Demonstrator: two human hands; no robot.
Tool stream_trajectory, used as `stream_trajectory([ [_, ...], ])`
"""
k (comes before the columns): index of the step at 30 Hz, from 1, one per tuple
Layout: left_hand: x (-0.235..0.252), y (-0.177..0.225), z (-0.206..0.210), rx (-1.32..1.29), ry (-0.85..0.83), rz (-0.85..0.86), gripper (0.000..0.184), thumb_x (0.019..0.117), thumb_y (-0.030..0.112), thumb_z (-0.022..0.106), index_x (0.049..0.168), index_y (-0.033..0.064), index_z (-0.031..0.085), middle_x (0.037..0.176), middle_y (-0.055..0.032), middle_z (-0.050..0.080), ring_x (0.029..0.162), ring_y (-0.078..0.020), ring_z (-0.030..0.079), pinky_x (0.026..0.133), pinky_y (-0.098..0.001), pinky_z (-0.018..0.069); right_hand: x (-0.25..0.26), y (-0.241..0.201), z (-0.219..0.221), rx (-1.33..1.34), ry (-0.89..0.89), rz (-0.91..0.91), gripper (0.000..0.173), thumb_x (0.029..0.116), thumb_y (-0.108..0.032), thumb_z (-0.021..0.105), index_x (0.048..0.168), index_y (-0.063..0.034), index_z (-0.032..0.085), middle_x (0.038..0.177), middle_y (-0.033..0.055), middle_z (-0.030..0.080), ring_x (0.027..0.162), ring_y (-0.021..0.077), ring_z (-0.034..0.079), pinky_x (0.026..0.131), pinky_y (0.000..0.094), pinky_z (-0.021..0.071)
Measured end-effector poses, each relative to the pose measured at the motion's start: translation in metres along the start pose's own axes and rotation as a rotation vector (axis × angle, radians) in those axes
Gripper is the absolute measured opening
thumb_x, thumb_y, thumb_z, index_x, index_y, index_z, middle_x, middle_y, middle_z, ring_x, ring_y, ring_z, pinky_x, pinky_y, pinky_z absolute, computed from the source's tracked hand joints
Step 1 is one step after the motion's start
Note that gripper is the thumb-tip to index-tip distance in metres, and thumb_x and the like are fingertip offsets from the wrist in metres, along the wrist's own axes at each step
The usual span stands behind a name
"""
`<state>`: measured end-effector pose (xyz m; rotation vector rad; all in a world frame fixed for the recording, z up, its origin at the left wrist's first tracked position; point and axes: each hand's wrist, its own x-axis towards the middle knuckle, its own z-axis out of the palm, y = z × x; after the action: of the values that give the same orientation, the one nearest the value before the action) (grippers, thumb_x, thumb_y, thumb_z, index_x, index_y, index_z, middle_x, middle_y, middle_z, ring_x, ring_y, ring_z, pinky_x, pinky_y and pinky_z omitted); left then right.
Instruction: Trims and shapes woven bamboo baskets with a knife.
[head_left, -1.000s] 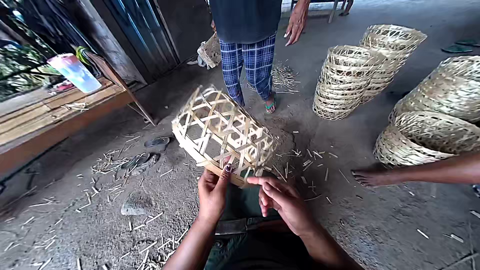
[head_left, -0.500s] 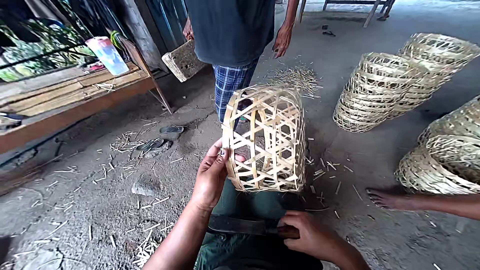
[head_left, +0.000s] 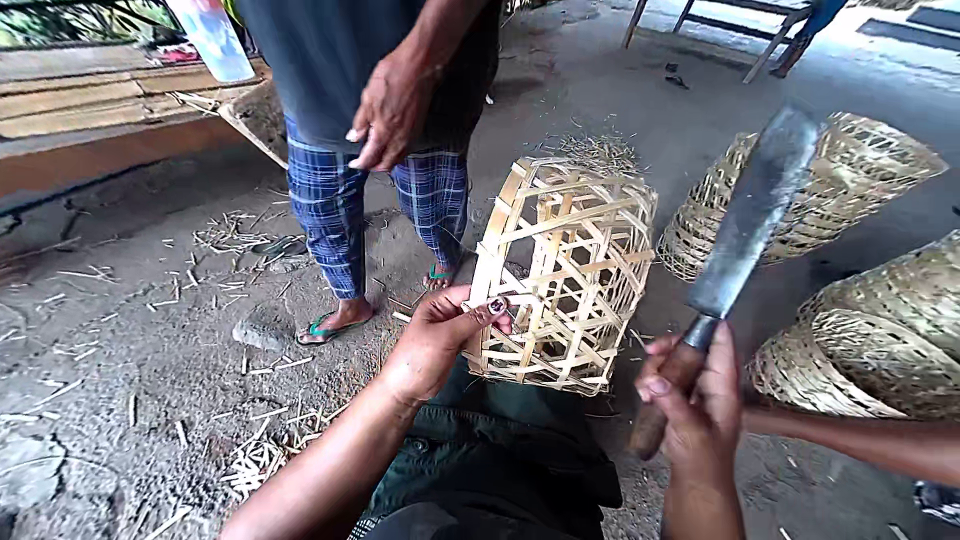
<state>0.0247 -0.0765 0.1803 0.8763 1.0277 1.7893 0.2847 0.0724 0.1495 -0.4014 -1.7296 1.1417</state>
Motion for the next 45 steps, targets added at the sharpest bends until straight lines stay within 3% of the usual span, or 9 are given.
stream_trajectory([
  [6,-0.002,0.004,-0.01,0.063,-0.023,-0.033,0.013,0.097,0.006,0.064,0.102,0.0016,0.074,0.098,-0.0094,0.076,0.094,-0.0168,0.072,0.09,-0.0346,0.0596,0.022,0.017,0.043,0.101,0.057,0.035,0.115,0.081,-0.028,0.087,0.155,0.0127,0.009,0.111,0.0073,0.06,0.081,0.008,0.062,0.071,0.0216,0.0568],
  [12,-0.002,0.001,-0.027,0.286,-0.267,-0.054,0.012,0.0921,0.009,0.074,0.103,0.0038,0.074,0.102,-0.0023,0.074,0.094,-0.0092,0.07,0.088,-0.0283,0.0591,0.017,0.055,0.038,0.276,-0.051,0.075,0.119,0.081,-0.029,0.087,0.157,0.01,0.004,0.146,0.013,0.049,0.123,0.0107,0.06,0.105,0.0272,0.0522],
  [15,-0.003,0.005,-0.028,0.408,-0.306,-0.068,0.017,0.0952,0.013,0.071,0.109,0.0041,0.071,0.103,-0.0008,0.074,0.094,-0.0079,0.07,0.087,-0.0265,0.0594,0.018,0.059,0.038,0.28,-0.057,0.085,0.119,0.0799,-0.029,0.088,0.157,0.0102,0.006,0.143,0.0114,0.053,0.119,0.0095,0.061,0.103,0.0269,0.053],
  [19,0.006,0.021,-0.043,0.409,-0.381,-0.183,0.024,0.1003,0.006,0.061,0.124,0.0057,0.067,0.112,0.003,0.074,0.101,-0.0048,0.07,0.093,-0.0253,0.0585,0.022,0.049,0.043,0.166,-0.039,0.156,0.094,0.0917,-0.034,0.076,0.153,0.0106,0.019,0.108,0.0018,0.064,0.075,0.0038,0.063,0.064,0.0201,0.0561],
  [24,0.011,0.04,-0.097,-0.094,-0.05,-0.052,0.034,0.1032,0.007,0.051,0.136,0.0056,0.061,0.115,-0.0161,0.073,0.098,-0.0225,0.074,0.089,-0.0369,0.0622,0.009,0.038,0.042,-0.113,0.069,0.17,0.05,0.1091,-0.019,0.046,0.149,0.0098,0.036,0.101,0.0054,0.07,0.062,0.0067,0.06,0.052,0.0242,0.0533],
  [29,0.008,0.052,-0.113,-0.255,0.393,0.171,0.04,0.1131,0.032,0.03,0.133,0.0072,0.054,0.118,-0.0164,0.071,0.1,-0.0255,0.074,0.085,-0.038,0.0629,-0.043,0.049,0.039,-0.418,-0.156,0.11,0.053,0.1027,-0.026,0.06,0.148,0.0013,0.051,0.108,0.0148,0.072,0.077,0.0139,0.069,0.067,0.0344,0.0609],
  [31,0.006,0.05,-0.116,-0.27,0.463,0.214,0.038,0.1132,0.028,0.031,0.13,0.0024,0.054,0.116,-0.0185,0.071,0.099,-0.0277,0.073,0.088,-0.0419,0.0617,-0.061,0.048,0.044,-0.489,-0.347,0.156,0.054,0.0988,-0.024,0.066,0.147,-0.0029,0.055,0.128,0.0188,0.069,0.102,0.0252,0.072,0.09,0.0481,0.0599],
  [34,0.002,0.039,-0.112,-0.264,0.567,0.209,0.032,0.1119,0.015,0.033,0.133,-0.0019,0.05,0.113,-0.0207,0.071,0.094,-0.0266,0.074,0.086,-0.042,0.0613,-0.081,0.047,0.056,-0.559,-0.539,0.199,0.051,0.0951,-0.023,0.071,0.144,-0.01,0.061,0.125,0.0155,0.071,0.106,0.0315,0.072,0.091,0.0552,0.0587],
  [45,-0.02,0.02,-0.078,-0.329,0.332,0.266,0.031,0.1094,0.005,0.033,0.136,-0.0003,0.047,0.122,-0.0249,0.069,0.106,-0.035,0.072,0.098,-0.0499,0.0575,-0.079,0.046,0.049,-0.578,-0.63,0.083,0.036,0.0889,-0.042,0.077,0.121,-0.0247,0.077,0.119,0.0011,0.072,0.115,0.023,0.065,0.097,0.05,0.0549],
])
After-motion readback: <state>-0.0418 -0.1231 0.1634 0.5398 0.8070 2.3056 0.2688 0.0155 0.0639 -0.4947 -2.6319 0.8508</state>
